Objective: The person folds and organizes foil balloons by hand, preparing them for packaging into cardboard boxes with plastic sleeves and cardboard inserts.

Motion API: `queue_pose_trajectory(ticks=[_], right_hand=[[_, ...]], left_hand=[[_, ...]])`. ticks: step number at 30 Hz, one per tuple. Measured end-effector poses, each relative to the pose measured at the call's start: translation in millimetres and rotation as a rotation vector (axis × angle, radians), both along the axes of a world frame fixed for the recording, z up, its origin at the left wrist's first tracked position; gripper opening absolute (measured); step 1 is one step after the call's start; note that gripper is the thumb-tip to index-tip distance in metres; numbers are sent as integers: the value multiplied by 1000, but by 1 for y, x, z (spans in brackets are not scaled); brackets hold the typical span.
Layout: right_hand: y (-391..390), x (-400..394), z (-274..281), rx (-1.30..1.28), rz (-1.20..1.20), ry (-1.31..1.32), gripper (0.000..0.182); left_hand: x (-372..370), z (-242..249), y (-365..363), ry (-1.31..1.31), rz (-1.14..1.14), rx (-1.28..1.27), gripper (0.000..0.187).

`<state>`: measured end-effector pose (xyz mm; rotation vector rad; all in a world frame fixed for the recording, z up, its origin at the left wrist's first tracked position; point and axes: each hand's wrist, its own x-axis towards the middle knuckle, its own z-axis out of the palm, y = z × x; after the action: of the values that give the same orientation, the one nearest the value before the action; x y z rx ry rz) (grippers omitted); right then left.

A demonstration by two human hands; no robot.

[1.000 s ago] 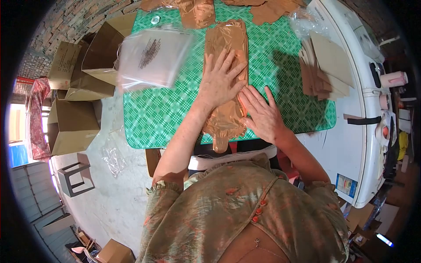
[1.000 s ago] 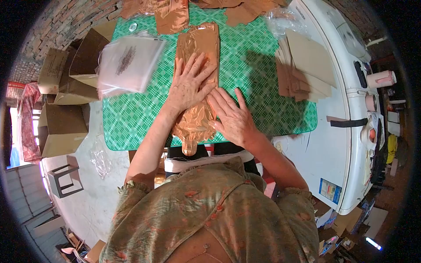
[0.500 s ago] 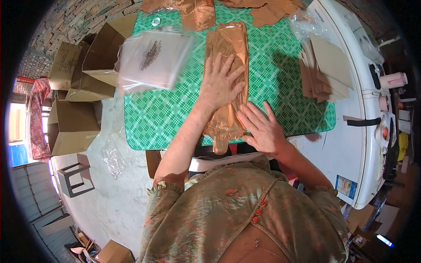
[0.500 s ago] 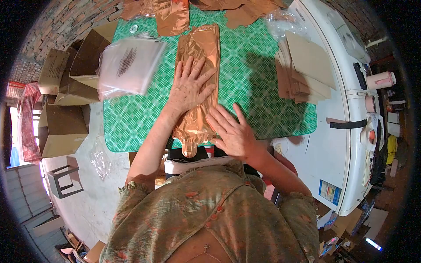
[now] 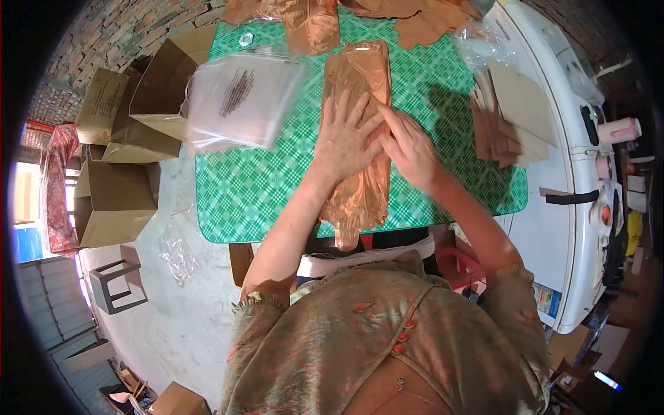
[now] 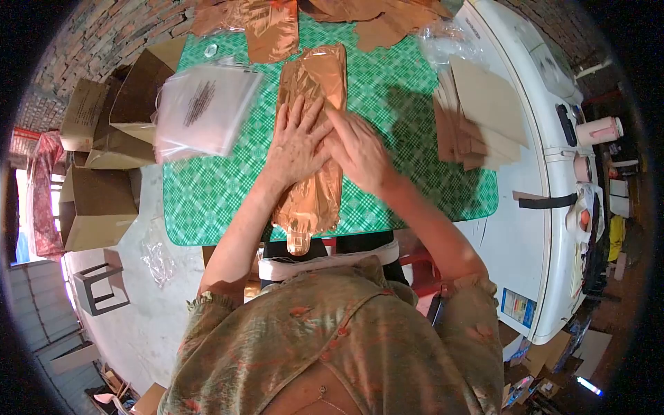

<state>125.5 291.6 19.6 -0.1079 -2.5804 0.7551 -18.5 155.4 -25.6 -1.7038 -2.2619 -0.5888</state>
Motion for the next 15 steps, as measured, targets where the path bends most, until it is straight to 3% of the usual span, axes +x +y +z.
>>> queue_pose_trajectory(ticks=[4, 11, 14, 15], right_hand=[[44, -39, -27, 321, -74, -34, 50], [107, -89, -45, 537, -121, 17, 42], [106, -98, -27, 603, -115, 57, 38], [95, -100, -24, 442, -106, 108, 37]], left_hand=[[1, 1, 0, 7, 12, -54, 58], [3, 6, -1, -15, 21, -64, 58], [3, 5, -1, -7, 21, -65, 58], [3, 4, -1, -3, 22, -65, 58]])
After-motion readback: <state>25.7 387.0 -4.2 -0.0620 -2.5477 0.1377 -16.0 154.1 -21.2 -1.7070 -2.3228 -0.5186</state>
